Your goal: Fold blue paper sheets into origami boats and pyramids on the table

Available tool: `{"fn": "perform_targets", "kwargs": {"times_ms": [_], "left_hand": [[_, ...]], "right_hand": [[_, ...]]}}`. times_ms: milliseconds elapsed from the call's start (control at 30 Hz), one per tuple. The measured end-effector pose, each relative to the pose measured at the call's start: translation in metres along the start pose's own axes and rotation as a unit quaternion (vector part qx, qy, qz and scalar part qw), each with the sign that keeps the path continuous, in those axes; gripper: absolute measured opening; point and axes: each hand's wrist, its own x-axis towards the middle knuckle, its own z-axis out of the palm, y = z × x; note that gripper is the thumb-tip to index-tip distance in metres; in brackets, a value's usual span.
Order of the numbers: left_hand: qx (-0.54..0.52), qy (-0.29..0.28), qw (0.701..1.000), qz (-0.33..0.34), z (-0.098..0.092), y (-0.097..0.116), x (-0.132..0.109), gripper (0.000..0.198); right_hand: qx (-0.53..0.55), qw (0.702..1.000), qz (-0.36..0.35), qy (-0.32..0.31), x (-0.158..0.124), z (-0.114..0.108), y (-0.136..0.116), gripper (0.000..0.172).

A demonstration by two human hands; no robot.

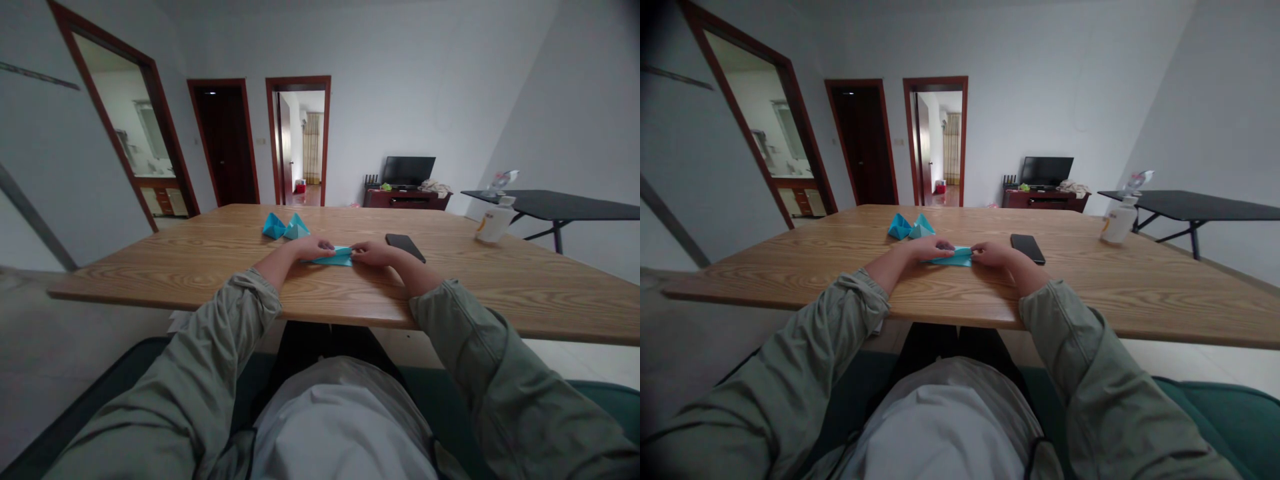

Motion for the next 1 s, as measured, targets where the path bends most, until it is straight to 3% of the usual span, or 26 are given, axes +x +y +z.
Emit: {"fn": "perform_targets", "kwargs": {"times_ms": [1000], "left_hand": [[0.004,-0.008,1.0,-0.008,-0.005,0.012,-0.008,0.049]], "right_hand": [[-0.013,1.0,0.007,0.004,-0.003,-0.002,-0.004,0.042]]}}
